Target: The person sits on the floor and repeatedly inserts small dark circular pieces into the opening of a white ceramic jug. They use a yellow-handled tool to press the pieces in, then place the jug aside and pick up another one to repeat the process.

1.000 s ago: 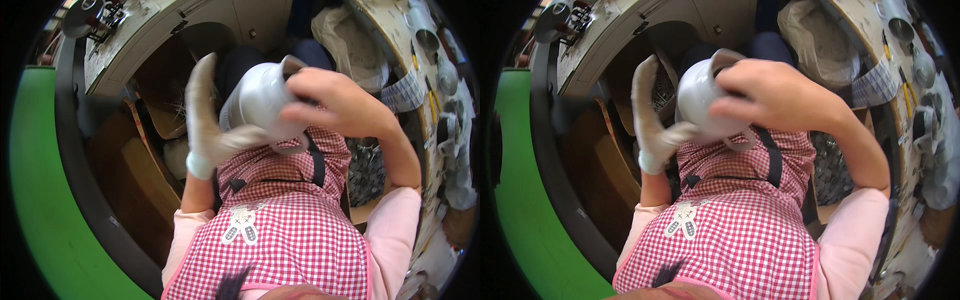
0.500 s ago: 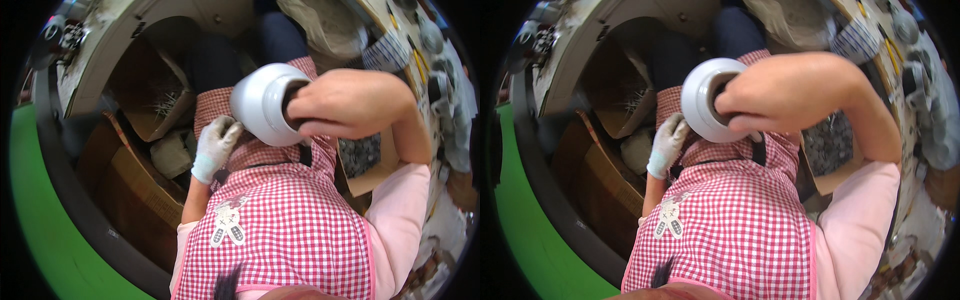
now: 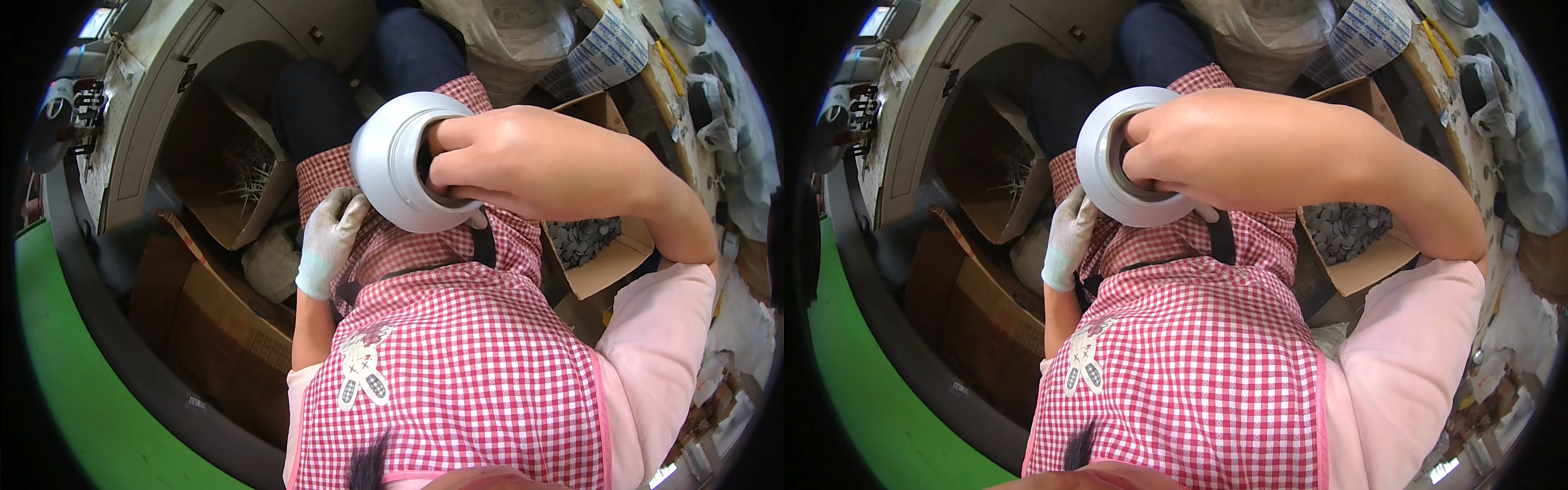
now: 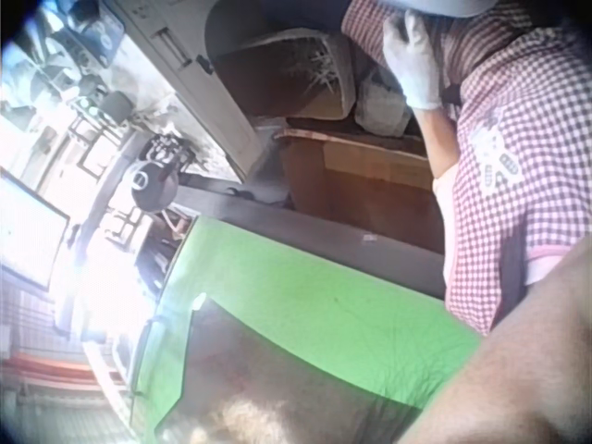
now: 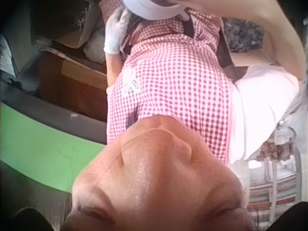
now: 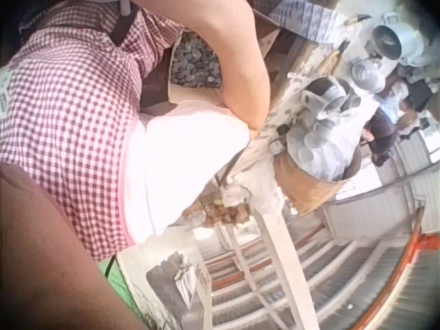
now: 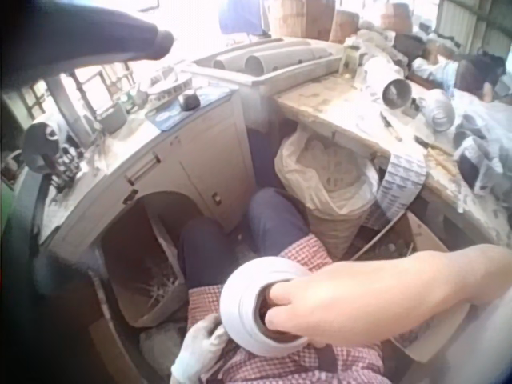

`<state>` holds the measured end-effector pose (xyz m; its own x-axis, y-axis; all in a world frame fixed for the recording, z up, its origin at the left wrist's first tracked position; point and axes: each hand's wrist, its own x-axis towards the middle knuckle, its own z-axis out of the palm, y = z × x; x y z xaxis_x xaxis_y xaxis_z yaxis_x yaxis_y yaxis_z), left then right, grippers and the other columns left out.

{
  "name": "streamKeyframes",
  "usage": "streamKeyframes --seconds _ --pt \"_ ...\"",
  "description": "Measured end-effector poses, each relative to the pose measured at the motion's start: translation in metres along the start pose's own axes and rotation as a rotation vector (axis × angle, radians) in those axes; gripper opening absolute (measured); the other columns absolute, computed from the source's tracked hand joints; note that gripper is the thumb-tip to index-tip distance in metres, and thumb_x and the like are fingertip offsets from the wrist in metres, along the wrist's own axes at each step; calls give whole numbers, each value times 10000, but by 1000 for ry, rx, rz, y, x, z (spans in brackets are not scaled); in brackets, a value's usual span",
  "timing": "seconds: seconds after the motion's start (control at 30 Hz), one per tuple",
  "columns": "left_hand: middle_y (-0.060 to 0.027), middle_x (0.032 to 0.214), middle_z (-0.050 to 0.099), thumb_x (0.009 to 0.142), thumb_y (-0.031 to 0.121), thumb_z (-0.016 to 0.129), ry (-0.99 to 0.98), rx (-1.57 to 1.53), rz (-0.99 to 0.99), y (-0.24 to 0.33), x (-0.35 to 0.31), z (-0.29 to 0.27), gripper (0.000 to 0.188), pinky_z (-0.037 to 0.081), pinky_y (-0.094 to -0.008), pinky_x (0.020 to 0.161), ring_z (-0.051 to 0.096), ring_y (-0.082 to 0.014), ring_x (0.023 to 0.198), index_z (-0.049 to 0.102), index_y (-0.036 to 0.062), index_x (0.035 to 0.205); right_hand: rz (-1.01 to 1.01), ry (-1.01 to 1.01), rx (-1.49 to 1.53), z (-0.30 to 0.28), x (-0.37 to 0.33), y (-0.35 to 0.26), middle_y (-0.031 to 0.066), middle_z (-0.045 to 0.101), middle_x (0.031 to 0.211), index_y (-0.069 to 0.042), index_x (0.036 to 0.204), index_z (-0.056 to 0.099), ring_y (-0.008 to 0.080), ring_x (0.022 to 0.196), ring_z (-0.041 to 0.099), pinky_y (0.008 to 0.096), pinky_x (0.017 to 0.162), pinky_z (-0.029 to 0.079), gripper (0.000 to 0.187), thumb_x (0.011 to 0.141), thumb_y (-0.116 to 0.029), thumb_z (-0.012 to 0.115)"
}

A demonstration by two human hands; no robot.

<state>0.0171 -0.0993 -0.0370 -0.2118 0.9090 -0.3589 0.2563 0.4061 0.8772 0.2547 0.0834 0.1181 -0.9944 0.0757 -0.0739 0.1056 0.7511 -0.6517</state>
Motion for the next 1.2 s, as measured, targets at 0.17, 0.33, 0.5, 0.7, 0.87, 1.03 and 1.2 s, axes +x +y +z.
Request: streamKeyframes --seconds 0.17,0.33,0.5,0.7,0.87,1.03,1.2 --pt "-144 1044 723 985 511 640 -49 -70 -93 7 1 2 637 530 -346 922 672 -201 974 635 -52 1282 23 -161 64 -13 -6 7 151 657 807 -17 983 686 354 755 657 412 671 525 182 866 -129 770" --pt "-79 1056 701 1020 414 646 -38 -120 -102 3 2 2 516 514 -299 924 644 -155 979 640 -36 1272 101 37 5 -16 -11 3 174 712 853 -3 967 729 367 790 698 411 703 553 204 859 -170 776" --pt "-36 1166 682 1021 302 657 1 -897 -60 7 -4 -15 398 501 -274 953 624 -128 1056 638 17 1298 101 428 88 -27 5 4 186 760 982 10 1112 748 311 868 746 351 796 572 232 897 -77 755" --pt "-103 1327 663 893 249 805 -126 -1381 202 14 -6 -51 698 533 -359 1035 647 -196 1210 501 -3 1470 111 442 -18 -85 81 14 114 767 1048 0 1086 772 186 920 700 291 789 541 183 944 -111 742" --pt "-124 1344 645 859 272 829 64 -1325 242 4 -6 -81 780 526 -390 1045 636 -233 1227 467 -7 1491 -81 581 -22 -147 276 0 105 772 995 -35 1117 763 162 873 691 318 807 536 359 1006 -364 672" --pt "-106 1326 644 856 256 819 109 -1255 144 12 -6 -91 777 512 -357 1022 627 -203 1193 465 -26 1487 -39 496 -470 -157 525 -30 162 722 1197 54 1295 623 366 1109 706 440 934 570 870 938 -736 553" --pt "-92 1274 667 814 236 826 210 -1144 111 17 -2 -93 776 508 -344 995 642 -208 1144 497 -31 1464 -128 671 -514 -180 627 -26 202 769 993 -33 1002 785 345 953 761 465 844 582 317 931 -250 564"
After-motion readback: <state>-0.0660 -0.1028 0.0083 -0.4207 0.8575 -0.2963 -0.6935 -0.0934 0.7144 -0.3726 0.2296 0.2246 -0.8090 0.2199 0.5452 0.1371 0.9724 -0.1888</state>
